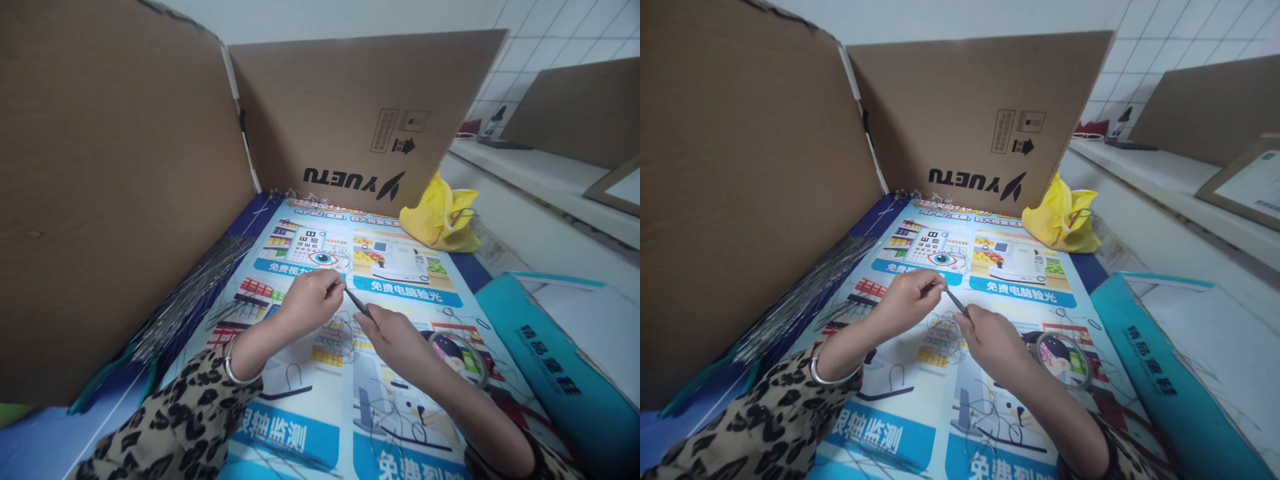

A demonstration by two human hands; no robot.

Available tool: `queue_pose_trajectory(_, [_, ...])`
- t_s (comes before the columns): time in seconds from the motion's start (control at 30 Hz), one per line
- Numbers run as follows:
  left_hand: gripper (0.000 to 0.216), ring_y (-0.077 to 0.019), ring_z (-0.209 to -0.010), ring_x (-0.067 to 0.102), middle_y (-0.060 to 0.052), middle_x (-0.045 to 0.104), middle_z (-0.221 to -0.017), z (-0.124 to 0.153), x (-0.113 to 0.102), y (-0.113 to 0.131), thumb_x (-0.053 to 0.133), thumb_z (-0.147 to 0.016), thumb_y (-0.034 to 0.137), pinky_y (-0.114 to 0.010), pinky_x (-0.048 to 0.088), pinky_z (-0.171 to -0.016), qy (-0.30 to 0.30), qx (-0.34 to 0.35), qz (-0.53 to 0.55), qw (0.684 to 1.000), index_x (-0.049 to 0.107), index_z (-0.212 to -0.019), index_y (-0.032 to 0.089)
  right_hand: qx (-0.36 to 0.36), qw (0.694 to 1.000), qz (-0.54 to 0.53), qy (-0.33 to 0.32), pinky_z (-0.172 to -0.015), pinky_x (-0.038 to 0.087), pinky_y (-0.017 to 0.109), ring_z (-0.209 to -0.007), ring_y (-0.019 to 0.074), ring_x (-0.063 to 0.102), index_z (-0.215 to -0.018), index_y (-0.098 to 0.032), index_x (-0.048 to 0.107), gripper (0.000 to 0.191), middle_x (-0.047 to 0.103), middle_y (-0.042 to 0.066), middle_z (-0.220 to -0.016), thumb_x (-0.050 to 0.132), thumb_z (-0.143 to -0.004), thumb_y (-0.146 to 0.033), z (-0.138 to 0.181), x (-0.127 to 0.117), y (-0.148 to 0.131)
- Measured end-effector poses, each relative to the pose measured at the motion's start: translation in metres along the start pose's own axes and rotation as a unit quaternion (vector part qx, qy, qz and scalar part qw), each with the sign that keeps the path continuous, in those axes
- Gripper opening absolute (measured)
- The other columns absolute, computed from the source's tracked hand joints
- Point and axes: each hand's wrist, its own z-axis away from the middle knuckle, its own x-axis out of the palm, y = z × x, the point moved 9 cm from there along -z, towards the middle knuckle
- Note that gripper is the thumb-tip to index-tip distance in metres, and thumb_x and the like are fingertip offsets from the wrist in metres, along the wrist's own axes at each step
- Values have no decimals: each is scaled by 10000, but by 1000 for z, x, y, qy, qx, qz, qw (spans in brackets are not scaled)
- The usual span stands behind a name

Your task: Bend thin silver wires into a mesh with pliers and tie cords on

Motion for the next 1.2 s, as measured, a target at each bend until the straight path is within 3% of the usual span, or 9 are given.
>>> queue_pose_trajectory(0.33, [181,-119,-618,560,7,628,-640,-3,4,-5,449,-810,168,-217,385,-580,-81,-12,14,997,613,-735,175,-28,996,80,-16,-499,212,253,-595,157,534,-735,-205,451,343,586,27,-652,279,-899,-453,-1,-2,1])
queue_pose_trajectory(0.57, [201,-131,-656,564,-8,645,-702,-3,6,-3,431,-819,187,-223,371,-578,-93,8,-15,996,615,-738,172,-31,990,134,-29,-506,218,264,-630,188,572,-793,-200,490,344,632,57,-720,274,-902,-445,1,-2,-3])
queue_pose_trajectory(0.7, [212,-162,-689,583,-31,657,-740,-4,2,-11,411,-816,197,-244,365,-579,-87,-6,-95,992,600,-721,175,-36,988,148,-20,-514,226,267,-639,182,568,-807,-206,487,335,625,42,-742,272,-905,-444,1,-4,-3])
queue_pose_trajectory(0.87, [232,-208,-660,598,-79,663,-742,-2,0,-18,378,-810,196,-274,349,-532,-94,-27,-245,964,592,-731,161,-31,984,173,32,-557,285,269,-736,183,552,-847,-199,501,310,607,61,-844,306,-894,-435,2,-20,0])
queue_pose_trajectory(1.03, [227,-223,-637,611,-87,656,-746,3,5,-4,373,-808,178,-283,381,-510,-98,-6,-311,945,596,-785,143,-64,968,229,84,-661,342,309,-841,224,532,-882,-182,544,299,595,84,-872,356,-885,-414,6,-28,-15])
queue_pose_trajectory(1.2, [188,-229,-629,616,-80,636,-711,9,9,13,389,-774,135,-286,394,-484,-80,36,-334,939,578,-771,140,-83,959,250,107,-670,350,311,-827,221,537,-845,-182,546,249,593,62,-832,395,-880,-377,8,-22,-26])
